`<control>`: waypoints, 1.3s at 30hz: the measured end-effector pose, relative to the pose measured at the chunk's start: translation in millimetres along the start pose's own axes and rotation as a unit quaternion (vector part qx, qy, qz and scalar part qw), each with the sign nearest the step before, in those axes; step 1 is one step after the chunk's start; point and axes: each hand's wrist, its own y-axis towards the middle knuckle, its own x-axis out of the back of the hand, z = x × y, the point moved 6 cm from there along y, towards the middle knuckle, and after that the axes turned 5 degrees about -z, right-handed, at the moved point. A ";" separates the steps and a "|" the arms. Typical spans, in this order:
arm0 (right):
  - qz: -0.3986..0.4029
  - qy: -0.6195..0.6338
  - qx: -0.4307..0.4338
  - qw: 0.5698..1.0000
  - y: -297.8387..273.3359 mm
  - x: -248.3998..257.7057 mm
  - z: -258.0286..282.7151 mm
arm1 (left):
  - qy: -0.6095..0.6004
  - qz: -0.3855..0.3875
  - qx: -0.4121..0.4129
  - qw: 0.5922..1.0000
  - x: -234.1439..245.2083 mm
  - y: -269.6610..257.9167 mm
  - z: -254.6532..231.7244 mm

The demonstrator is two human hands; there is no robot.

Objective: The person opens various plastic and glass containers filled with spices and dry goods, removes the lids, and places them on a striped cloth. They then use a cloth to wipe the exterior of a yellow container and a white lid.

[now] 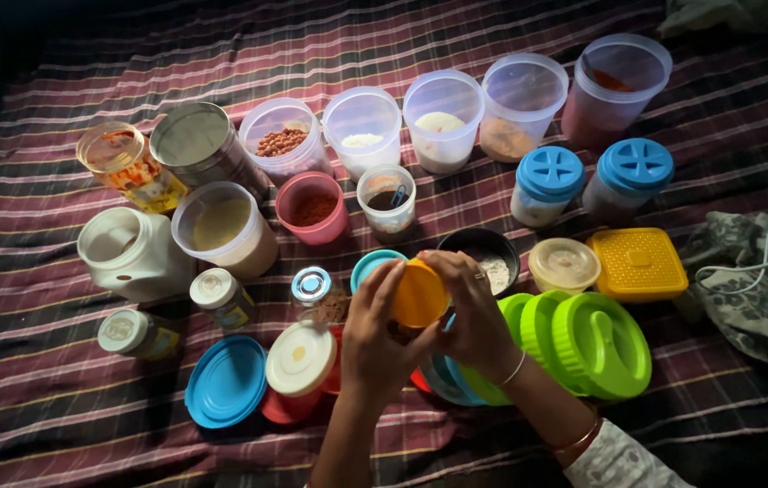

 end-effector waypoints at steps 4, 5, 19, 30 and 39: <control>0.033 0.051 -0.006 0.998 8.0 4.5 -11.0 | -0.040 -0.011 0.056 0.998 9.4 -6.5 9.3; 0.042 0.062 -0.012 0.997 8.5 6.1 -13.9 | -0.058 0.009 0.071 0.996 9.0 -7.0 10.8; 0.082 -0.004 -0.003 0.997 -0.3 -3.9 -19.9 | 0.158 0.122 0.048 0.979 16.2 1.1 2.3; 0.075 -0.028 0.027 0.996 -2.6 -0.9 -11.5 | 0.197 0.101 0.158 0.962 14.7 -5.2 31.4; 0.082 -0.054 0.023 0.995 -1.4 -3.6 -17.2 | 0.074 0.096 -0.036 0.992 16.6 0.1 -8.9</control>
